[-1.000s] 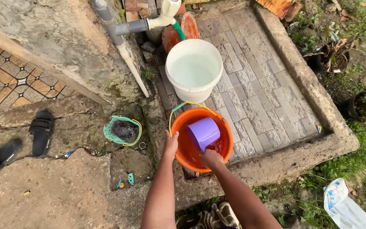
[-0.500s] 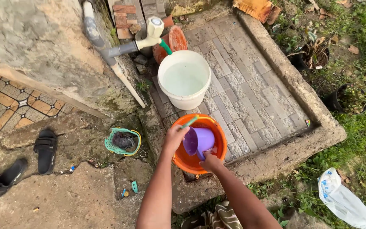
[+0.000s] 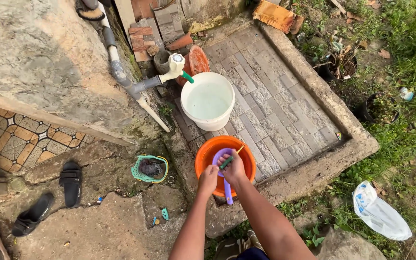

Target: Watering various green plants in a backyard using a small cup and buckets of water.

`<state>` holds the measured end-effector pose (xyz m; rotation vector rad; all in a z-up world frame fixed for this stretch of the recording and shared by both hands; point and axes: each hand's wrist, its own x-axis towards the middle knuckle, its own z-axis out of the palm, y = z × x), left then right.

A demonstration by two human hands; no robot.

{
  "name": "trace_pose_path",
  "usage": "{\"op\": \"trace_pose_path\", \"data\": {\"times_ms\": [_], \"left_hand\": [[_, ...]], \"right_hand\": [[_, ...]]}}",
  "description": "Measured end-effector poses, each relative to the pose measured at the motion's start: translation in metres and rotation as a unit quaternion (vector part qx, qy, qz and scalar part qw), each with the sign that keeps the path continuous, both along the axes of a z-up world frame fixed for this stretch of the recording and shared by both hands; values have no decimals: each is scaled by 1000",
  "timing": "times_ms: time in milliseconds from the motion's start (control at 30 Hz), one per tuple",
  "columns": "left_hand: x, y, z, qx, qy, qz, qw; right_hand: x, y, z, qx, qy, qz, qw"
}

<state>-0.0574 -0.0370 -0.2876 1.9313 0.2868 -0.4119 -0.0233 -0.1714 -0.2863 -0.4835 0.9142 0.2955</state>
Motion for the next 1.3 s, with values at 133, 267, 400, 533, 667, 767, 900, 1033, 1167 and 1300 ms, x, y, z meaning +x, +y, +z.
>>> {"op": "trace_pose_path", "data": {"times_ms": [133,267,400,533,667,767,900,1033,1167,1300], "left_hand": [[-18,15,32,34,23,12,999],[-25,10,66,-41,11,9,999],[-34,-5,72,-144,-44,-1,989],[-44,-34,114,-184,-45,-72,979],[-59,-64,144,-256,-8,-133,958],[-83,-77,185,-248,-12,-215,945],[-110,-105,169,-282,24,-274,919],[-137,-137,212,-297,21,-345,890],[-171,-184,251,-280,22,-426,860],[-209,-231,245,-334,41,-480,810]], "right_hand": [[-4,0,-43,4,-41,24,999],[-32,-14,1,-78,69,41,994],[-48,-34,21,-94,59,104,988],[-85,-52,94,-66,78,90,991],[-134,-67,139,-119,42,86,988],[-183,-76,203,-156,93,69,981],[-231,-115,199,-170,100,11,980],[-286,-135,246,-219,135,-57,965],[-345,-161,306,-227,108,-162,954],[-404,-175,345,-231,85,-226,943]]}}
